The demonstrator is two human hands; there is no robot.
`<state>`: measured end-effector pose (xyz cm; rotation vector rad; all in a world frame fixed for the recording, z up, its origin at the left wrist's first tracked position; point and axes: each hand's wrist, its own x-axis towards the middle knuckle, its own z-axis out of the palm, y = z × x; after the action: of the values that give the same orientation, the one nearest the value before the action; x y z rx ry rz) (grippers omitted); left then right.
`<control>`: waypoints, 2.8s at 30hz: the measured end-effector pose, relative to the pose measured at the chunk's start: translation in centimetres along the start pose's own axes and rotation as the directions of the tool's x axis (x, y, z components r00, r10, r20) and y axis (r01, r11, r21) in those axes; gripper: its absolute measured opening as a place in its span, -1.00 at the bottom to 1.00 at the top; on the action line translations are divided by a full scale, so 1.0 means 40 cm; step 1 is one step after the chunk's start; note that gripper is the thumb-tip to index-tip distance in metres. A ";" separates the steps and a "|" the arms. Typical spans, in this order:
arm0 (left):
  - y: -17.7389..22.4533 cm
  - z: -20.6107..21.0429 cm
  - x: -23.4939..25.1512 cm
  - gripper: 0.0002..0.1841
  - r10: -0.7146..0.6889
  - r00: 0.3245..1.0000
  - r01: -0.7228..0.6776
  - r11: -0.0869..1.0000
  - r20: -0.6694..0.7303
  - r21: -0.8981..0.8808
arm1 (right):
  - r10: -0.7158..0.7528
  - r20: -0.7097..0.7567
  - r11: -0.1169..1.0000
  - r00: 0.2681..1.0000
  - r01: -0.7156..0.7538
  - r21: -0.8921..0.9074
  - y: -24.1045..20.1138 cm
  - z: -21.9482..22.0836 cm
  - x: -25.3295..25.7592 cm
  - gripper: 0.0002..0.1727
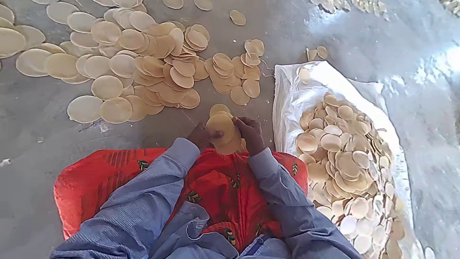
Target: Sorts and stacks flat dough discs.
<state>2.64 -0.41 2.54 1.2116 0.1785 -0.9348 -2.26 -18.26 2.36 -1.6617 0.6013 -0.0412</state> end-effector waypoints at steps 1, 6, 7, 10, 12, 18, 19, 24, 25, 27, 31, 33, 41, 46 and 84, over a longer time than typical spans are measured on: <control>-0.001 -0.002 0.002 -0.71 -0.005 1.000 0.005 1.000 0.012 0.005 | 0.023 -0.003 1.000 1.000 -0.023 0.004 0.004 0.001 0.002 -0.74; 0.004 -0.006 0.008 -0.72 -0.018 1.000 0.018 1.000 0.016 0.002 | 0.135 0.026 0.989 0.990 -0.137 0.060 0.009 -0.035 0.023 -0.71; 0.011 -0.007 0.009 -0.70 -0.015 1.000 0.014 1.000 -0.024 -0.004 | 0.135 0.001 0.990 0.991 -0.135 0.043 0.010 -0.057 0.033 -0.73; 0.030 -0.021 0.025 -0.53 0.006 0.976 -0.021 0.998 -0.216 -0.068 | 0.068 -0.115 0.939 0.991 -0.102 -0.327 0.044 -0.150 0.079 -0.76; 0.036 -0.037 0.044 -0.47 0.004 0.936 -0.047 0.992 -0.353 -0.115 | 0.116 -0.074 0.741 0.991 -0.136 -0.658 0.076 -0.202 0.100 -0.70; 0.044 -0.045 0.050 -0.51 0.020 0.890 -0.073 0.992 -0.456 -0.099 | 0.310 0.083 0.367 0.947 -0.038 -0.929 0.118 -0.135 0.085 -0.35; 0.044 -0.045 0.049 -0.48 0.018 0.893 -0.065 0.994 -0.449 -0.090 | 0.323 0.079 0.361 0.943 -0.045 -0.931 0.119 -0.132 0.088 -0.38; 0.040 -0.048 0.052 -0.46 -0.005 0.887 -0.030 0.997 -0.462 -0.070 | 0.305 0.043 0.528 0.951 -0.132 -0.839 0.111 -0.162 0.101 -0.49; 0.038 -0.047 0.053 -0.45 -0.018 0.890 -0.012 0.998 -0.455 -0.064 | 0.250 0.004 0.633 0.968 -0.160 -0.758 0.107 -0.169 0.095 -0.52; 0.027 -0.038 0.050 -0.48 -0.049 0.902 0.038 0.999 -0.429 -0.033 | 0.137 -0.082 0.862 0.987 -0.160 -0.482 0.085 -0.169 0.071 -0.55; -0.004 -0.013 0.044 -0.58 -0.112 0.953 0.114 0.993 -0.283 -0.009 | -0.218 -0.015 0.958 0.976 0.211 -0.195 0.011 -0.113 0.020 -0.38; 0.000 -0.004 0.031 -0.62 -0.178 0.961 0.165 0.983 -0.211 -0.080 | -0.438 0.056 0.879 0.897 0.441 -0.184 0.008 -0.063 0.006 -0.34; 0.028 -0.017 0.017 -0.64 -0.108 0.994 0.104 0.983 -0.014 -0.151 | -0.718 0.336 0.472 0.609 0.781 -0.408 0.037 0.024 -0.036 -0.71; 0.022 -0.010 0.021 -0.59 -0.124 0.983 0.116 0.991 -0.138 -0.069 | -0.675 0.458 0.395 0.578 0.808 -0.438 0.027 -0.004 -0.039 -0.69; 0.015 -0.010 0.042 -0.50 0.004 0.973 -0.025 0.996 -0.231 -0.087 | -0.566 0.207 0.653 0.798 0.587 -0.479 0.083 0.017 -0.094 -0.74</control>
<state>4.24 -0.90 1.83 1.2351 0.3929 -0.7635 -6.45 -16.28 0.30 -2.3388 0.0023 -0.3380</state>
